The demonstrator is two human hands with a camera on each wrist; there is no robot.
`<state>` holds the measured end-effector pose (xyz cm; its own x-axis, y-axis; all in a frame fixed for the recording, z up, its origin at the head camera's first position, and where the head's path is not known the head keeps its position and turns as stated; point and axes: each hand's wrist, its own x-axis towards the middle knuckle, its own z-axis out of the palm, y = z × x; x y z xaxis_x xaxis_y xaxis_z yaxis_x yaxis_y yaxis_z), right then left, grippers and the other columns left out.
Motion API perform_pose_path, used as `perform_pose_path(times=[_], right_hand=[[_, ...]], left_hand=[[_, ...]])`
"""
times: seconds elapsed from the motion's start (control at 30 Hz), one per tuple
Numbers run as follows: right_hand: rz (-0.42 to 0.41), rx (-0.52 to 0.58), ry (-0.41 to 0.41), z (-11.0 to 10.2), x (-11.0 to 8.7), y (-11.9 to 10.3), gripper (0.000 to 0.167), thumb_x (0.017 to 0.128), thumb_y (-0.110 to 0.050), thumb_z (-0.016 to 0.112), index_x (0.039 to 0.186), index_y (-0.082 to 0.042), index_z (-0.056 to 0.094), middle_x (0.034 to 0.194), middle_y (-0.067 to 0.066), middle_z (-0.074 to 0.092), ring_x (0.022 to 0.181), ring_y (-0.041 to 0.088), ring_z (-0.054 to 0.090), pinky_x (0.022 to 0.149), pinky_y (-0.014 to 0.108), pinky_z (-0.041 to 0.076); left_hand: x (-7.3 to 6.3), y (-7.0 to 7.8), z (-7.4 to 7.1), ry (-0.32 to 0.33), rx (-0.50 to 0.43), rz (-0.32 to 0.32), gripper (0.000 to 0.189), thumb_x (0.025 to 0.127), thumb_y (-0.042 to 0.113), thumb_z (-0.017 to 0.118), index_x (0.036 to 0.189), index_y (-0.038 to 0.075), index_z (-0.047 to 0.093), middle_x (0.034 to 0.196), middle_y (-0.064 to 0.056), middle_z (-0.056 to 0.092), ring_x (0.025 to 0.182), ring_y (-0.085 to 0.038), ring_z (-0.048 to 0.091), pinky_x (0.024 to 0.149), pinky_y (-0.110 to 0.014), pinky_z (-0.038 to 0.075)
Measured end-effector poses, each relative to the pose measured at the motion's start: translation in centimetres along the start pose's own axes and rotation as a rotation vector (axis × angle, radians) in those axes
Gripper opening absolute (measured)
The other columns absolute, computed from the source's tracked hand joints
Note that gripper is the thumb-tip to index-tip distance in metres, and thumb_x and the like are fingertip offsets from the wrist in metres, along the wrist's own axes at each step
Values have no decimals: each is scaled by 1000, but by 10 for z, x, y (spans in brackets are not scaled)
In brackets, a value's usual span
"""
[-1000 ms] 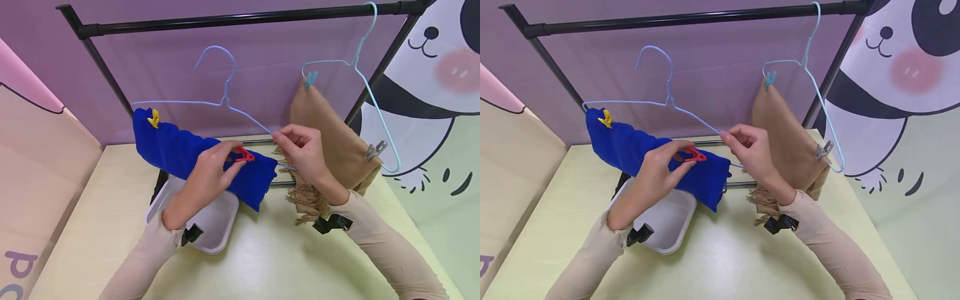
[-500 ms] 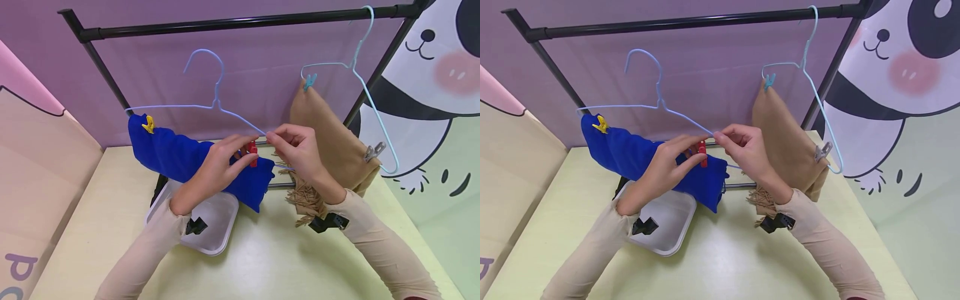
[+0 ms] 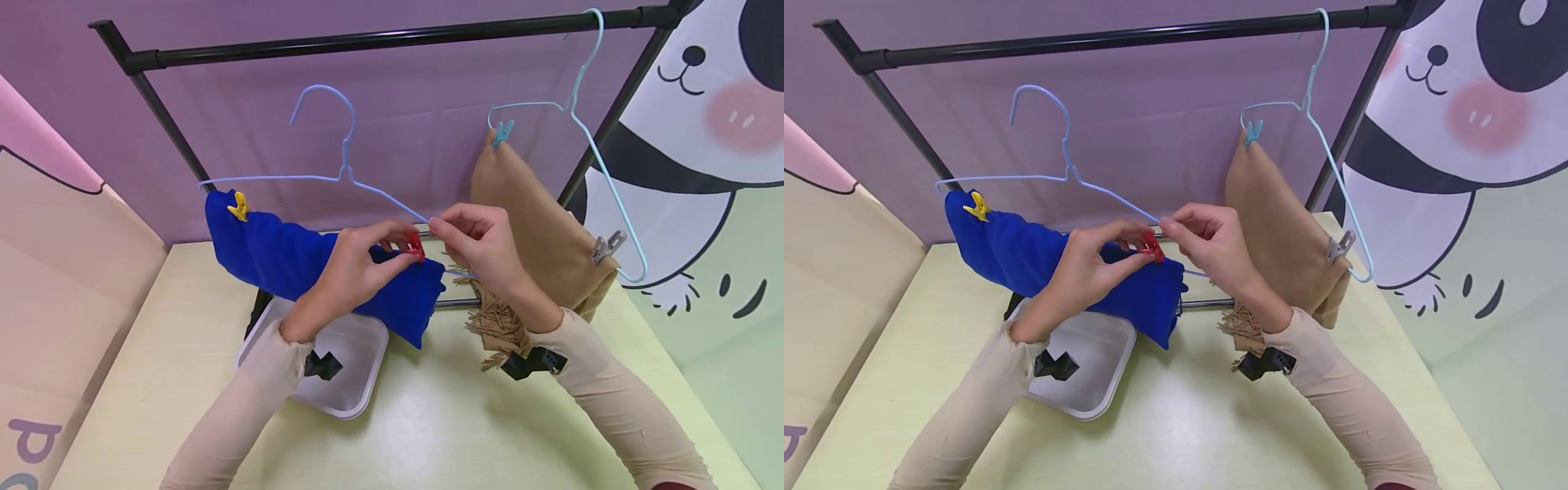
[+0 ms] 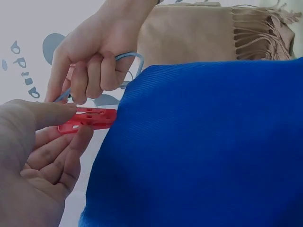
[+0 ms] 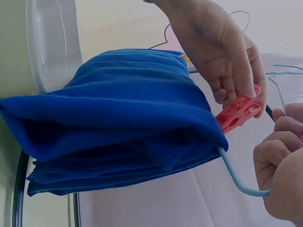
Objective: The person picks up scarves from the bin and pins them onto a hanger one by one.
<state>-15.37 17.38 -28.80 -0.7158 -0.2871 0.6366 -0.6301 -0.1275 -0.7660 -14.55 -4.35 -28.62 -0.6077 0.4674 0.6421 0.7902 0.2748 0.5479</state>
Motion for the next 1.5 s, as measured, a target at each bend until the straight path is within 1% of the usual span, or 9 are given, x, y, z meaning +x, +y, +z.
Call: perform_pose_path(times=[0.17, 0.33, 0.4, 0.5, 0.6, 0.87, 1.07, 1.37, 1.5], right_hand=[[15, 3, -6, 1, 1, 0, 20, 96, -6, 64, 88, 13, 67, 51, 7, 42, 40, 16, 32, 36, 28, 24], [24, 11, -26, 3, 1, -2, 16, 96, -5, 64, 88, 8, 69, 51, 7, 42, 39, 16, 32, 35, 29, 25], [24, 19, -34, 3, 0, -4, 16, 96, -5, 64, 88, 8, 69, 51, 6, 42, 39, 15, 32, 35, 29, 25], [10, 36, -11, 3, -2, -7, 17, 96, -4, 63, 86, 10, 68, 49, 5, 40, 38, 15, 31, 35, 29, 23], [1, 33, 6, 2, -2, -10, 19, 96, -4, 64, 85, 12, 67, 49, 4, 41, 38, 14, 31, 35, 28, 22], [22, -21, -4, -1, -7, -5, 17, 96, -5, 64, 86, 8, 68, 50, 2, 41, 38, 14, 31, 34, 28, 23], [19, -54, 2, -1, -7, -6, 14, 96, -2, 63, 88, 8, 69, 50, 3, 42, 38, 13, 33, 34, 28, 24], [24, -42, 3, 0, -6, -8, 12, 95, 0, 63, 88, 7, 70, 49, 2, 42, 38, 14, 33, 35, 28, 24], [27, -53, -1, 0, -6, -7, 13, 95, 0, 62, 87, 7, 70, 48, 3, 42, 38, 14, 33, 35, 28, 25]], left_hand=[[0, 0, -6, -19, -29, -11, 17, 86, 9, 78, 103, 6, 73, 93, 0, 75, 81, -9, 61, 70, -26, 50], [2, 0, -10, -65, -36, 9, 16, 87, 5, 76, 103, 6, 75, 90, 1, 74, 76, -10, 58, 67, -30, 50], [3, 0, -8, -92, -31, 29, 13, 88, 4, 75, 100, 6, 75, 89, 0, 74, 76, -9, 60, 68, -29, 51], [5, 0, -2, -159, -29, 56, 9, 89, 3, 73, 97, 6, 74, 88, -1, 73, 77, -8, 64, 71, -24, 53], [5, 0, 4, -196, -25, 52, 7, 90, 5, 73, 96, 7, 73, 86, 0, 73, 78, -7, 66, 73, -22, 53], [-1, -4, 17, -191, 51, -12, 21, 94, 14, 70, 113, 6, 68, 88, 4, 70, 80, -4, 61, 74, -20, 51], [-2, -1, 24, -149, 51, -8, 23, 94, 13, 70, 116, 5, 67, 89, 3, 68, 80, -6, 59, 73, -20, 50], [-1, 0, 37, -125, 5, 34, 26, 94, 9, 69, 119, 3, 65, 98, -2, 69, 78, -7, 60, 73, -16, 50], [-2, 1, 41, -118, 15, 34, 26, 95, 9, 68, 120, 3, 65, 99, -2, 69, 79, -8, 60, 72, -16, 49]])
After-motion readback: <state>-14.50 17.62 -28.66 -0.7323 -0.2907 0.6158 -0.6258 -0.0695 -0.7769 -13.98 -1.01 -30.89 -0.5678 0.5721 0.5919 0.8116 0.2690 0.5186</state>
